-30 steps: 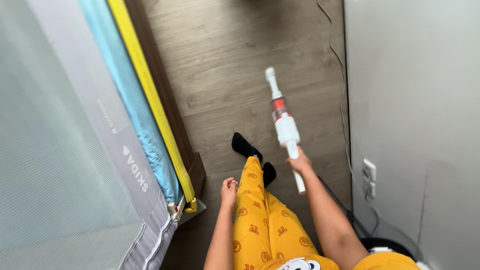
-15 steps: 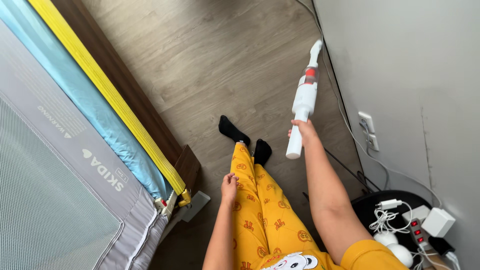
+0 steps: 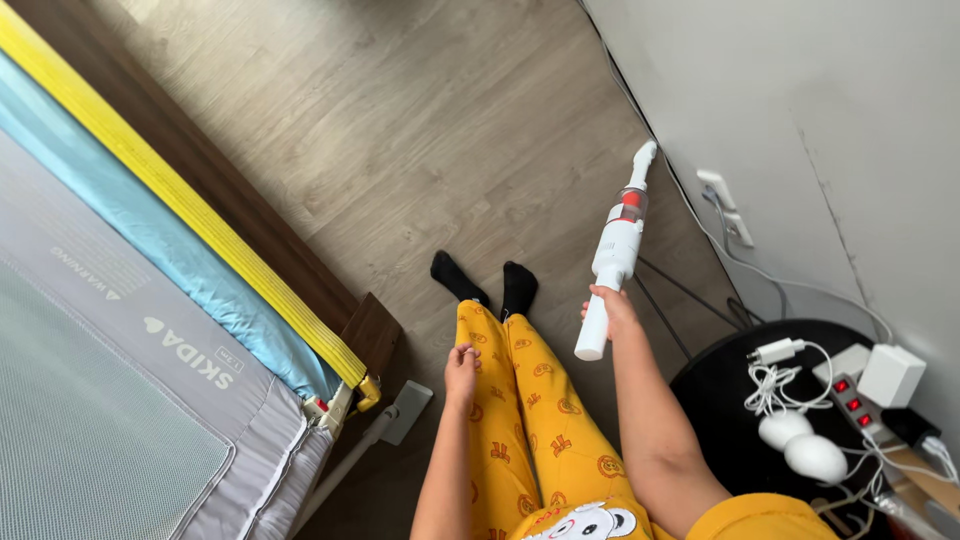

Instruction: The person uses a handheld cordless vacuum cleaner to clean the wooden floor in a bedroom. They move the vacuum along the base of a bed with a safety rail, a white air purifier, a small black side table, and a dark wardrobe. The person vacuums the floor area around these objects and then places the vacuum on the side table.

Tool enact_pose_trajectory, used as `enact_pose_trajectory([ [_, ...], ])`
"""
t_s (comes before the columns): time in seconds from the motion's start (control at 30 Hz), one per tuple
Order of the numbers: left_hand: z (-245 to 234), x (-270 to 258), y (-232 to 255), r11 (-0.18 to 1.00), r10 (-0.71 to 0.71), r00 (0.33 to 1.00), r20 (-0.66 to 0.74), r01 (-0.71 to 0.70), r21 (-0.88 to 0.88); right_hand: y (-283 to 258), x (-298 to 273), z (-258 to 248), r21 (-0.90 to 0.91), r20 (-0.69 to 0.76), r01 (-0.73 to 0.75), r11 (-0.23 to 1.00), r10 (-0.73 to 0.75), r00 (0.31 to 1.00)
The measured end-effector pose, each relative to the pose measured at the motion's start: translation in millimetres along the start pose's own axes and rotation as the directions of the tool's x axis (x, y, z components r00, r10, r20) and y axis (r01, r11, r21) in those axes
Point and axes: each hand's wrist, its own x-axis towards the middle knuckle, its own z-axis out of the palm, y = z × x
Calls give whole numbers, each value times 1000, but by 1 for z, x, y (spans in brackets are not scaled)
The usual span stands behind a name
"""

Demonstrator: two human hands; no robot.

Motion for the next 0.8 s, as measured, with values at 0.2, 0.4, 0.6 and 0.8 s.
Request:
enact_pose_trajectory([
  [0.2,13,-8,-11,999,4,999,38,-6,36,1,5,-20,160,187,65,985,-94,978],
  [0.4,16,-8,-10,995,14,1000,1,-14,95,-48,-15,28,40,222,102,994,-108,969],
  [0.6,10,-10,-3,996,13,999,31,-16,93,-38,-8,58,-16,282,167,986,-156,947],
  [0.8,-5,-10,6,986,21,999,34,-26,163,45,9,31,288,193,135,948,-195,962],
])
